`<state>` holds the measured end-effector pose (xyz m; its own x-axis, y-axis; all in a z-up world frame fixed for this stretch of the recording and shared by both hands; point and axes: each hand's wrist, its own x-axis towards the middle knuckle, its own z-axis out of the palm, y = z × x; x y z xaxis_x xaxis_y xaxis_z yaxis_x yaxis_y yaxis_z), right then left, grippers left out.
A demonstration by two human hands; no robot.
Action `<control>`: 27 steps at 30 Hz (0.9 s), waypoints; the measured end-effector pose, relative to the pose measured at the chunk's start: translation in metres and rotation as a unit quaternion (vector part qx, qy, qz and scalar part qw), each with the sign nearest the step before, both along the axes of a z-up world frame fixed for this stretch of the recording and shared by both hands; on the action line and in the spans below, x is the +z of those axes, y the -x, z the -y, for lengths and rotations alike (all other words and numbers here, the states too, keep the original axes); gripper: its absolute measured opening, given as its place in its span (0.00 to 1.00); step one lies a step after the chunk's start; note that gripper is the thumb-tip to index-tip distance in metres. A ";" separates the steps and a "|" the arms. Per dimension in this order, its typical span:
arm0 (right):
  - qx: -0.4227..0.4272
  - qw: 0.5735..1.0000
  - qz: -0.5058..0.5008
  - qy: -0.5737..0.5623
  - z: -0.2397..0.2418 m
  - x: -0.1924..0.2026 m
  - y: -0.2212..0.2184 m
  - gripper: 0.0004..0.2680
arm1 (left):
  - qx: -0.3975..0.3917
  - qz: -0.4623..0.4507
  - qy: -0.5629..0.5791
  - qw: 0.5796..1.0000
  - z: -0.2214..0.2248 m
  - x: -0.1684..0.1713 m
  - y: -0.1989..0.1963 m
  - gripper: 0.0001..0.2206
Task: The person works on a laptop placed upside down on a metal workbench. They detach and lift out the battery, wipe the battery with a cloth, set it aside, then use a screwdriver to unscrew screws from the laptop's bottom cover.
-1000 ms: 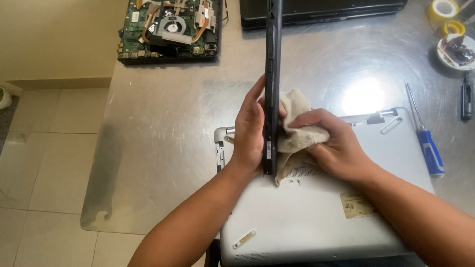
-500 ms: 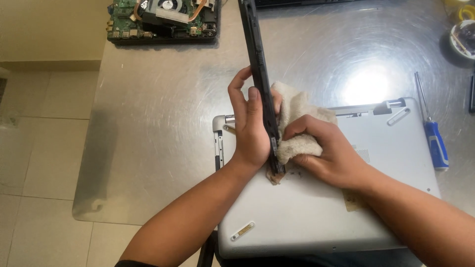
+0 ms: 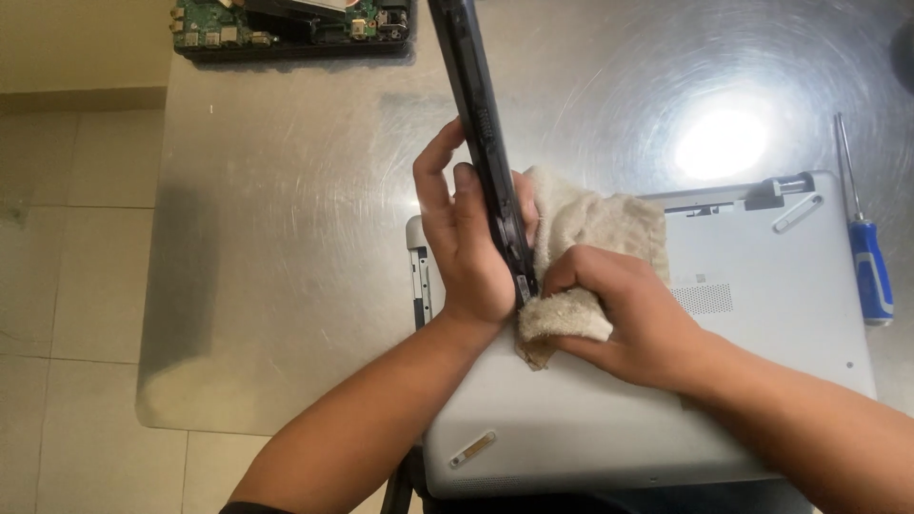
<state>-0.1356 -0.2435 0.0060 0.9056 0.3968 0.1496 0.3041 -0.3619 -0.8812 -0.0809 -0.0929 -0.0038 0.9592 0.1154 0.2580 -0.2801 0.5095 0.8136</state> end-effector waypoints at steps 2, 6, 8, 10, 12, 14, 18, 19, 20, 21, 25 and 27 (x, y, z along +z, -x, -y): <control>0.019 1.000 0.000 -0.014 0.002 -0.001 -0.003 0.11 | -0.010 -0.014 0.011 1.000 -0.001 -0.004 -0.002 0.19; 0.134 0.989 0.064 0.012 0.015 -0.001 -0.014 0.14 | -0.069 -0.062 0.046 0.995 -0.006 0.007 0.007 0.18; 0.137 0.988 0.066 0.014 0.016 -0.001 -0.015 0.13 | -0.069 -0.067 0.048 0.994 -0.005 0.007 0.007 0.18; 0.138 0.988 0.071 0.014 0.014 -0.001 -0.015 0.13 | -0.070 -0.071 0.047 0.994 -0.004 0.009 0.009 0.18; 0.062 0.996 0.049 0.028 0.011 -0.001 -0.010 0.09 | -0.044 -0.085 0.025 0.995 -0.001 0.010 0.013 0.20; 0.020 0.999 0.032 0.026 0.006 -0.001 -0.010 0.09 | -0.058 -0.066 0.021 0.996 -0.002 0.007 0.013 0.20; 0.042 0.998 0.022 0.035 0.011 -0.003 -0.009 0.12 | -0.076 -0.055 0.047 0.995 -0.003 0.007 0.010 0.20; 0.044 0.998 0.029 0.036 0.012 -0.001 -0.011 0.12 | -0.074 -0.048 0.047 0.995 -0.004 0.007 0.008 0.20; 0.098 0.993 0.048 0.039 0.013 0.000 -0.013 0.09 | -0.074 -0.066 0.054 0.994 -0.004 0.008 0.007 0.19; 0.153 0.985 0.063 0.041 0.014 0.001 -0.012 0.08 | -0.075 -0.088 0.060 0.991 -0.005 0.007 0.007 0.19; 0.152 0.986 0.064 0.031 0.013 0.004 -0.013 0.08 | -0.078 -0.109 0.043 0.990 -0.007 0.014 0.006 0.21; 0.129 0.990 0.062 0.019 0.010 0.004 -0.011 0.10 | -0.101 -0.094 0.060 0.989 -0.010 0.012 0.007 0.27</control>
<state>-0.1241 -0.2531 0.0104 0.7489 0.6203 0.2332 0.4949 -0.2895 -0.8193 -0.0878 -0.0826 0.0082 0.9956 -0.0638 0.0687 -0.0125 0.6357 0.7718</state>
